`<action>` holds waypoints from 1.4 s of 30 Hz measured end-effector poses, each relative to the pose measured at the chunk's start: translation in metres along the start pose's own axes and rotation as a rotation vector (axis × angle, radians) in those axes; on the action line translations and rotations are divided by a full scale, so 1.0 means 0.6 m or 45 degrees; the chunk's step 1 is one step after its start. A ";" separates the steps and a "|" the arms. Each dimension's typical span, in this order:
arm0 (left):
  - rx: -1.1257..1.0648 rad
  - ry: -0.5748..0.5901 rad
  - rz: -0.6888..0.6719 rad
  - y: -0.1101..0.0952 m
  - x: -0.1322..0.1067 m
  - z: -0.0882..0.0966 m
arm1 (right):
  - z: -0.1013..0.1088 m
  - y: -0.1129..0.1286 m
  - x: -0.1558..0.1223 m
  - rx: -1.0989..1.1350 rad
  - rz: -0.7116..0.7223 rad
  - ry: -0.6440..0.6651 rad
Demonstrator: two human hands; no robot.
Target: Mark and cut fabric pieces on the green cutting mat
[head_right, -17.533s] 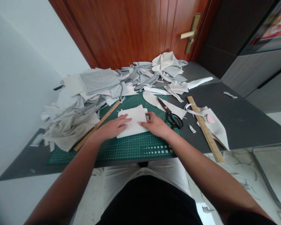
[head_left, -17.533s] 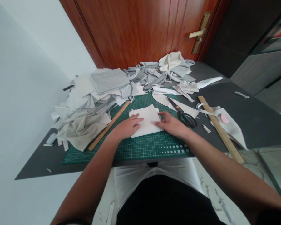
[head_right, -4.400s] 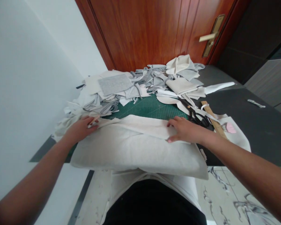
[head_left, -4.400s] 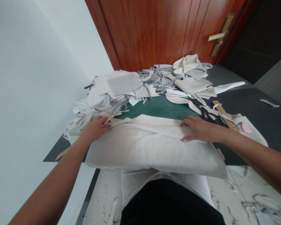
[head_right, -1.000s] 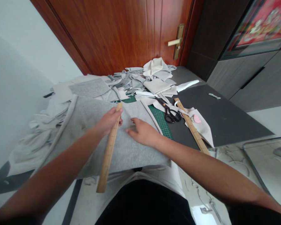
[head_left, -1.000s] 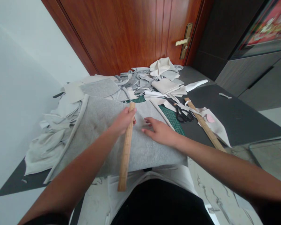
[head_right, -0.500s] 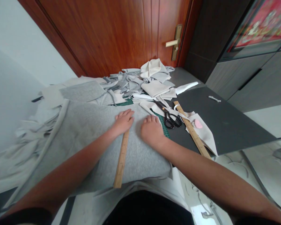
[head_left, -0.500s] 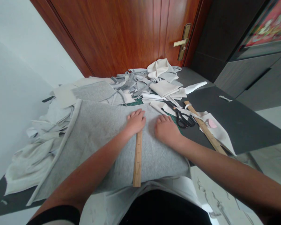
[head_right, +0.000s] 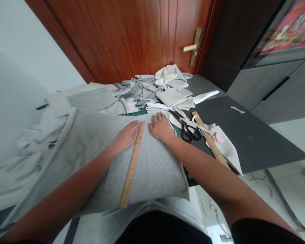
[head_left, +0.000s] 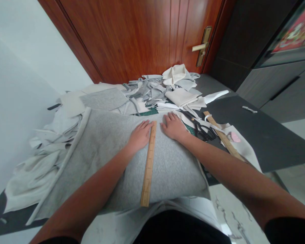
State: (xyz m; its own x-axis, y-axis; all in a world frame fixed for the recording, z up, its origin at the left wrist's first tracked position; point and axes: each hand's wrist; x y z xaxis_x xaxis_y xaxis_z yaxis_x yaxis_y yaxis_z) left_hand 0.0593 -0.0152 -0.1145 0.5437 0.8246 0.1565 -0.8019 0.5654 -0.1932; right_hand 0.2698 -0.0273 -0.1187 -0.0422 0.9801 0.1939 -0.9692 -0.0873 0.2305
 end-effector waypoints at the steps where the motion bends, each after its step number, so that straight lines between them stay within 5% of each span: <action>1: 0.012 0.006 0.005 0.002 -0.003 0.001 | 0.000 -0.001 0.001 -0.002 -0.014 0.001; 6: 0.068 0.032 0.054 0.022 -0.019 0.010 | 0.000 0.006 0.010 0.018 -0.013 0.041; 13: 0.159 0.013 0.109 0.045 -0.037 0.016 | -0.003 0.025 0.002 0.051 0.268 0.077; 22: 0.270 0.050 0.176 0.010 -0.036 0.023 | 0.009 -0.035 0.000 -0.024 0.276 0.113; 29: 0.289 0.154 0.129 -0.047 -0.049 0.025 | 0.010 -0.048 0.022 -0.096 0.312 0.188; 34: 0.238 0.236 0.159 -0.064 -0.023 0.014 | 0.018 -0.062 0.053 -0.166 0.335 0.230; 42: 0.171 0.147 0.193 -0.058 0.008 0.005 | 0.035 0.002 0.020 -0.116 0.194 0.039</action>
State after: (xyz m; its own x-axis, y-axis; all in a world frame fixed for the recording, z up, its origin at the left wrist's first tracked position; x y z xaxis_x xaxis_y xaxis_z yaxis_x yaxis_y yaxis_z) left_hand 0.0890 -0.0311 -0.1044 0.4333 0.9010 0.0224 -0.8980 0.4337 -0.0743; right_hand 0.2732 -0.0193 -0.0962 -0.1962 0.9619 0.1904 -0.9689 -0.2200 0.1131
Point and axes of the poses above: each hand's wrist, its own x-axis towards the middle knuckle, its own z-axis out of the back of the hand, y = z × x
